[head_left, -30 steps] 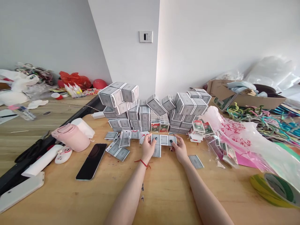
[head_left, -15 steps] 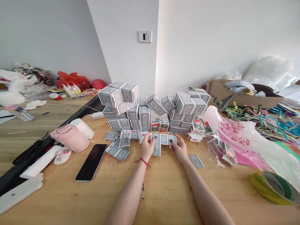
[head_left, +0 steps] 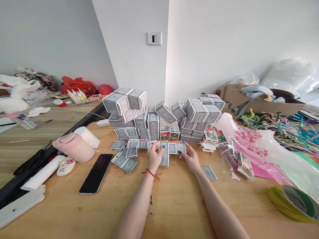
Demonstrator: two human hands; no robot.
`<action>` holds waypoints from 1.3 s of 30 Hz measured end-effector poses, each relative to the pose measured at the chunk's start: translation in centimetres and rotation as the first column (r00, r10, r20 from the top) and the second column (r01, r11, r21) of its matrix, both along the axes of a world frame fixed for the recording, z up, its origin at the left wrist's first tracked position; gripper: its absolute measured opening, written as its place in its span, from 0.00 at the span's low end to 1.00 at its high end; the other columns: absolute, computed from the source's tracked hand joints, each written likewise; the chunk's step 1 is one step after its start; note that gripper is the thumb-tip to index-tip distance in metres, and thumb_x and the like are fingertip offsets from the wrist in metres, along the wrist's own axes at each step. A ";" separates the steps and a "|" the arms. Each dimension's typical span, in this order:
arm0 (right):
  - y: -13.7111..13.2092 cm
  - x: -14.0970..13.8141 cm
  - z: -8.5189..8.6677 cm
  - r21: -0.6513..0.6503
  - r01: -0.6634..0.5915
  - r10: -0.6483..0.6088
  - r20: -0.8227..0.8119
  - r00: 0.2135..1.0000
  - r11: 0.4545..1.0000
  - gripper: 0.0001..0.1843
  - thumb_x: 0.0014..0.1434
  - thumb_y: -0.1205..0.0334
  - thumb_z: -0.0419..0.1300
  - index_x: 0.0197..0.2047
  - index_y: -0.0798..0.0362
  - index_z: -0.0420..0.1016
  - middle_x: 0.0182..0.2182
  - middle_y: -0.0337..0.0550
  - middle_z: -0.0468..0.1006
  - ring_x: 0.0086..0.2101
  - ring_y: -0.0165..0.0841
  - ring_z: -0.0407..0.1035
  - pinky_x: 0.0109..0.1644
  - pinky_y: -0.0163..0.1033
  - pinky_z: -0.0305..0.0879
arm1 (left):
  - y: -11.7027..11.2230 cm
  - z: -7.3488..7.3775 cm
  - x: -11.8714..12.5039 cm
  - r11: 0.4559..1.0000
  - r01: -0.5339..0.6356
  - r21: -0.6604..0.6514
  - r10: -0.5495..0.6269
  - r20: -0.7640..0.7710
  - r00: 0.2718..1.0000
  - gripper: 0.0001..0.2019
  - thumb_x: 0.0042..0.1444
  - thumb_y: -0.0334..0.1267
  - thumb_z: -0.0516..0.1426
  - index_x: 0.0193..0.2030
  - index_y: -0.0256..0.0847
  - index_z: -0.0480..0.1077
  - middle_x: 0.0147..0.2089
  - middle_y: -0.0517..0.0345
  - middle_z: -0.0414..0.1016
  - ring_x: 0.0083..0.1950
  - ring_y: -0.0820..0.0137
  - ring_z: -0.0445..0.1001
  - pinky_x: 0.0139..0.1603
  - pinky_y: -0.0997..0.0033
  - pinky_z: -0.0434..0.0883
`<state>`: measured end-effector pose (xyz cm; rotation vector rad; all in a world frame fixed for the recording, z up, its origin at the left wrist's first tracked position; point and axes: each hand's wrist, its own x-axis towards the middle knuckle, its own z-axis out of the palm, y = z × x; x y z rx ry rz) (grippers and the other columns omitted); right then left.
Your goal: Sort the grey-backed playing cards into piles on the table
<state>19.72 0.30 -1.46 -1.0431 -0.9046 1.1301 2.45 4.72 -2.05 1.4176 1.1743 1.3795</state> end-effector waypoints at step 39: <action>-3.6 -0.7 -0.7 -0.066 0.473 -0.438 0.284 0.853 0.879 0.31 0.46 0.49 0.58 0.52 0.54 0.62 0.21 0.36 0.68 0.17 0.27 0.56 0.20 0.33 0.54 | -1.7 1.3 1.3 0.981 0.183 -0.068 -0.182 0.023 0.983 0.18 0.49 0.36 0.55 0.49 0.39 0.63 0.40 0.51 0.74 0.39 0.68 0.73 0.39 0.67 0.69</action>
